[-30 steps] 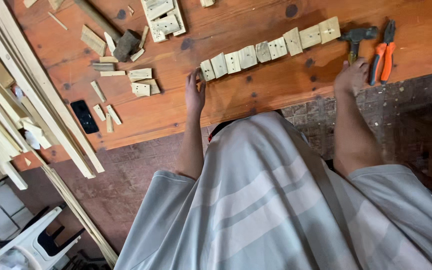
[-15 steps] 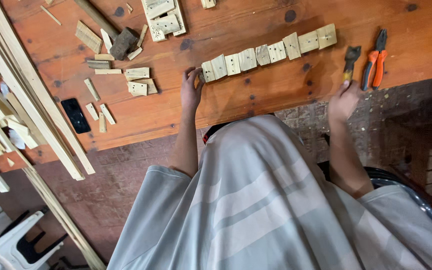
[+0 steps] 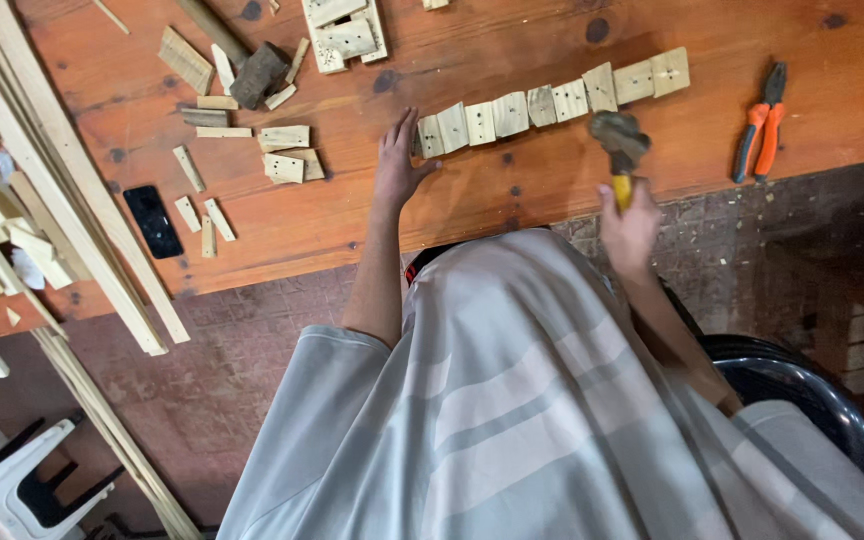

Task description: The person hammers nails into small wooden blocks arranged on a workbench and then uses a saw on a piece of wood.

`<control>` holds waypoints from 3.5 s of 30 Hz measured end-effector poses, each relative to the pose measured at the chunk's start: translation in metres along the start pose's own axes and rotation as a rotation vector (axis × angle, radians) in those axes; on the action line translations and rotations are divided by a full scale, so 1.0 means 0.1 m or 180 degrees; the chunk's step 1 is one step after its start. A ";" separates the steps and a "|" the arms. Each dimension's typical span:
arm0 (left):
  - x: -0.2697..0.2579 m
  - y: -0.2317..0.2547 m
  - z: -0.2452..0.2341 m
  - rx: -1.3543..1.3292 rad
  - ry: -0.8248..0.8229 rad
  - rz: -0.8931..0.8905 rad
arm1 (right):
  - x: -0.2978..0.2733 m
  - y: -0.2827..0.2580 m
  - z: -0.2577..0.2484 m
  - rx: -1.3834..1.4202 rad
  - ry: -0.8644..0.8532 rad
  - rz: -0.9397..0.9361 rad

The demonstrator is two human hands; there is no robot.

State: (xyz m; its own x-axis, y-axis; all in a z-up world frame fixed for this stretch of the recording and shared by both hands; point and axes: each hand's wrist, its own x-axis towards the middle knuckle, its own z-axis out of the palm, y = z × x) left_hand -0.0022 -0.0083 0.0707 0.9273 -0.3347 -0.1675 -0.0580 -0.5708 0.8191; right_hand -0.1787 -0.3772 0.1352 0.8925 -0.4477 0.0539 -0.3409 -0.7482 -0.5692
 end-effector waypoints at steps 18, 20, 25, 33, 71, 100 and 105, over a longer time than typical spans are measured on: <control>-0.06 -0.44 0.08 0.0060 0.0195 0.0197 | 0.48 -1.52 0.80 -0.0359 -0.1287 -0.0728; -0.01 -0.57 0.22 0.0040 0.0237 0.0234 | 0.54 -1.48 0.94 -0.0673 -0.1431 -0.0757; 0.04 -0.69 0.25 0.0216 0.0271 0.0129 | 0.57 -1.83 0.85 -0.0409 -0.1502 -0.0780; -0.01 -0.48 0.11 0.0491 0.0258 -0.0061 | 0.61 -1.46 1.30 -0.0984 -0.1864 -0.0793; 0.01 -0.43 0.14 0.0699 0.0146 -0.0354 | 0.72 -1.55 1.14 -0.1212 -0.2221 -0.0774; -0.20 -0.11 0.55 0.1336 -0.0067 0.0115 | 1.03 1.99 0.26 -0.0308 -0.0570 0.1386; -0.82 0.21 0.76 0.1267 0.0233 -0.0238 | 1.12 1.73 0.19 -0.0268 -0.0697 0.1263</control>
State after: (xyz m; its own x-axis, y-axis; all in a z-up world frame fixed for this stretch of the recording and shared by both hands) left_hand -0.1079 -0.0499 0.0597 0.9574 -0.2352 -0.1674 -0.1146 -0.8418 0.5274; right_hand -0.1322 -0.5473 0.0271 0.7265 -0.6003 -0.3345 -0.6835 -0.5811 -0.4417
